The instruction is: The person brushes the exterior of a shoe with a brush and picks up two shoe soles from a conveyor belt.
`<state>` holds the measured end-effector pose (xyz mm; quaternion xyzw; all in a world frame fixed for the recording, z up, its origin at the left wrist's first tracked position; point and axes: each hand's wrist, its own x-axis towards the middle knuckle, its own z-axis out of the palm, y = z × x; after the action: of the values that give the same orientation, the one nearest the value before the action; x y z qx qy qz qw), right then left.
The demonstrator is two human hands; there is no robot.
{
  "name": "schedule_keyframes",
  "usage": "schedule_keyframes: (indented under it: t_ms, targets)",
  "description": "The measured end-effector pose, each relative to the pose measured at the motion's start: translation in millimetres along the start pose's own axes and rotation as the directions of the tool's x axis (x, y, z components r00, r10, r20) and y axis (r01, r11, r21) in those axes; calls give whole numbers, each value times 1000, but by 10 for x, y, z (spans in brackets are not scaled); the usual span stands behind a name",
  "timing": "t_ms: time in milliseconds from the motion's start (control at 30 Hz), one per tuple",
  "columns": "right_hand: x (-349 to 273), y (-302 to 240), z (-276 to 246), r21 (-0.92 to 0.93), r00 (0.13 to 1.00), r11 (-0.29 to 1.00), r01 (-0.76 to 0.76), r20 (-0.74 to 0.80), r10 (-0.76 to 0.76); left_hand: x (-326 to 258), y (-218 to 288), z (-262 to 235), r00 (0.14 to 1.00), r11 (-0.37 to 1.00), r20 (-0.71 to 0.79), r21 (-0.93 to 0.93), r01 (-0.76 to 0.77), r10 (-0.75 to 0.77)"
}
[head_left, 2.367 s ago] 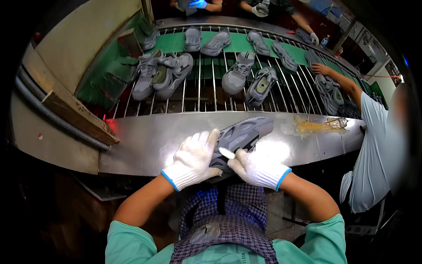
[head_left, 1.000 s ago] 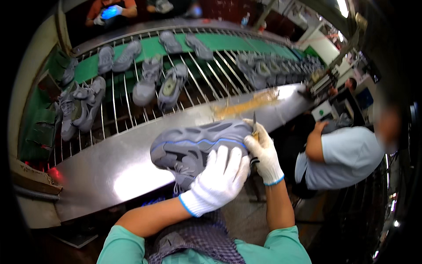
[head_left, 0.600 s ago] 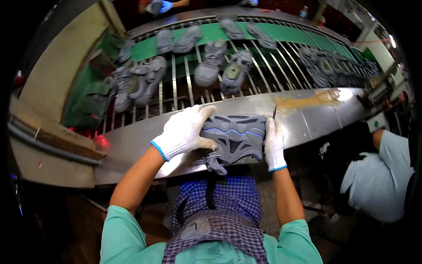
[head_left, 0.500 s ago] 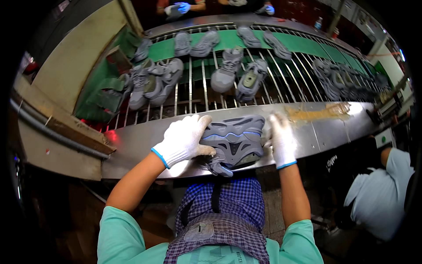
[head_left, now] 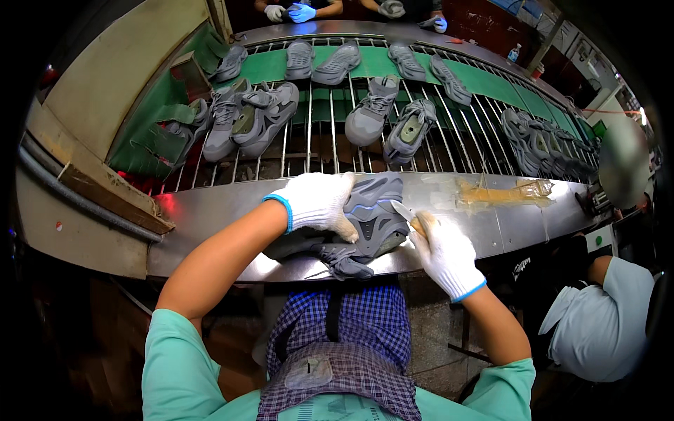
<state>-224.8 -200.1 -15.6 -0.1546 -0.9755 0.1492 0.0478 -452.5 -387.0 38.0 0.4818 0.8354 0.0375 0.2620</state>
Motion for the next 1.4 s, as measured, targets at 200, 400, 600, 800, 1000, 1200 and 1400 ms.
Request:
schedule_keyframes:
  t_ms: [200,400,600,800,1000,1200,1400]
  targets:
    - [410,29,472,541,994,834,110,-77,-81,78,-107,-20,1000,999,-9,-33,-24,24]
    - [456,6,184,294,902,854,429,-95,-421,-52,-215,66,995,996,-35,5,-91,91]
    - [448,-274,662,891,974,450,-59,149,-169,-15,-256,8,999,999,-28,17,-35,35]
    - [478,-240,642,930,958,367,-37,138,-252,-102,-259,-69,996,996,-30,25,-80,81]
    - [427,-380,-299,228,899,939,257,301,-319,-183,-297,22,988,989,-77,68,-129,134]
    - [344,-222,-122,322,945,898,300,25,-325,-116,-251,-18,990,988,-34,82,-132,135]
    - [449,-203,360,79,914,911,404,10,-406,-69,-303,-27,995,994,-15,53,-100,101]
